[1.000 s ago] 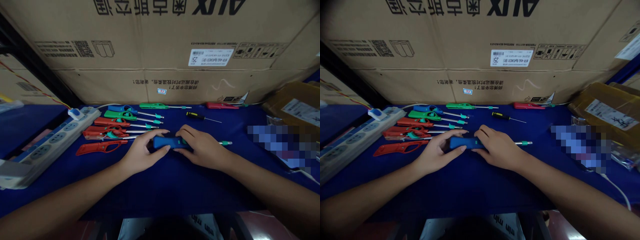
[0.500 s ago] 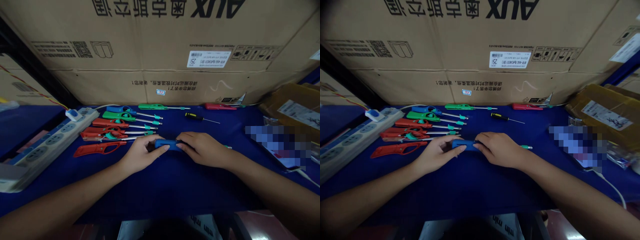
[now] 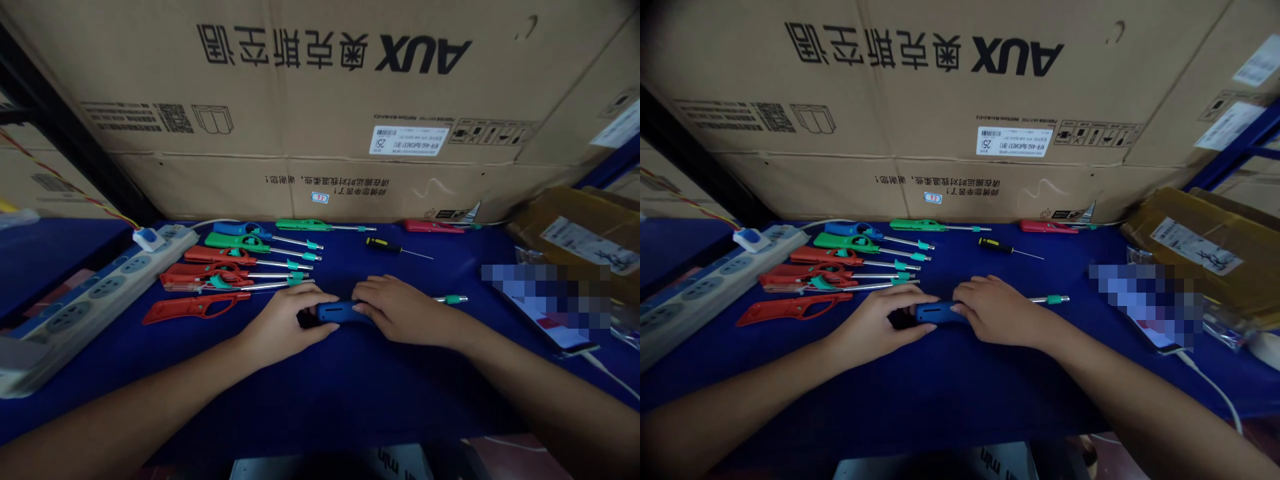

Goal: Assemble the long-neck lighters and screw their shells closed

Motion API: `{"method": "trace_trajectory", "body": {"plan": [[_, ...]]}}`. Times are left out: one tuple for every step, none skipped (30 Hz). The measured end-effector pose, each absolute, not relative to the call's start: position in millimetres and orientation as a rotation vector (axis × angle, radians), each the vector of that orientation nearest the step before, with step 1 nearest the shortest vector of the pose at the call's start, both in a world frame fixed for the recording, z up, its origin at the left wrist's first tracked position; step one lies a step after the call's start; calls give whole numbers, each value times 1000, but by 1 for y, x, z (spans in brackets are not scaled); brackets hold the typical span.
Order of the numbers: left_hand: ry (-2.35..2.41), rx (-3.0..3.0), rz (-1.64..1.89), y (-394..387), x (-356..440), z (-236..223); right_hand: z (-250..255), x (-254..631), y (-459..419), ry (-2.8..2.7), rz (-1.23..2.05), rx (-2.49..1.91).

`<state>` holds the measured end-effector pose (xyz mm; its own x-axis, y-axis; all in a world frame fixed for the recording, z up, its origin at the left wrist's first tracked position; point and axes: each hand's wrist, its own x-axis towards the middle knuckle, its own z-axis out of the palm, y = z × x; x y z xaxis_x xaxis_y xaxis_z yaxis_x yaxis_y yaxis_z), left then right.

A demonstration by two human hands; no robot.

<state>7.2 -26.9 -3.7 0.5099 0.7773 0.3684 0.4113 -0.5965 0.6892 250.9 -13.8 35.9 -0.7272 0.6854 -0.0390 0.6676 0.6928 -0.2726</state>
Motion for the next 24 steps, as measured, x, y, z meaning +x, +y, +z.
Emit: {"method": "trace_trajectory", "body": {"plan": [[965,2237,914,-26,7,-3,36,251,-14,-2837,402,-1141],[962,2248,906,-26,7,-2,37,250,-15,-2840,390,-1143],[960,2258,898,-26,7,-2,37,250,-15,-2836,381,-1141],[958,2269,891,-26,7,-1,38,251,-14,-2824,378,-1137],[961,2280,885,-25,7,-1,38,251,-13,-2802,374,-1136],[963,2291,881,-25,8,0,37,253,-10,-2773,362,-1138],[965,2303,877,-25,8,-1,36,255,-7,-2733,331,-1151],[965,2315,874,-25,9,-1,34,258,-2,-2683,274,-1186],[965,2326,873,-25,9,-1,31,262,4,-2626,189,-1231],[963,2336,872,-25,10,-2,29,267,11,-2533,55,-1324],[960,2346,869,-25,10,-3,26,273,19,-2424,-72,-1470],[956,2358,863,-25,10,-3,23,279,26,-2347,-124,-1564],[952,2369,857,-24,10,-4,20,285,34,-2299,-148,-1627],[949,2378,849,-24,10,-4,18,291,41,-2266,-162,-1680],[946,2386,842,-24,10,-4,16,297,47,-2252,-161,-1719],[944,2390,839,-24,9,-4,15,302,52,-2252,-151,-1745],[943,2391,838,-24,9,-4,15,305,56,-2257,-138,-1760],[941,2391,837,-24,9,-4,15,308,58,-2273,-120,-1762],[939,2390,834,-24,9,-4,16,310,59,-2295,-97,-1753],[938,2388,831,-24,8,-4,17,311,58,-2322,-70,-1737],[936,2387,829,-23,8,-4,18,311,56,-2353,-39,-1717],[934,2386,825,-23,8,-4,20,310,54,-2385,-8,-1697],[933,2386,825,-23,8,-4,21,309,50,-2416,19,-1677],[933,2386,826,-23,8,-4,22,307,46,-2444,40,-1659]]}}
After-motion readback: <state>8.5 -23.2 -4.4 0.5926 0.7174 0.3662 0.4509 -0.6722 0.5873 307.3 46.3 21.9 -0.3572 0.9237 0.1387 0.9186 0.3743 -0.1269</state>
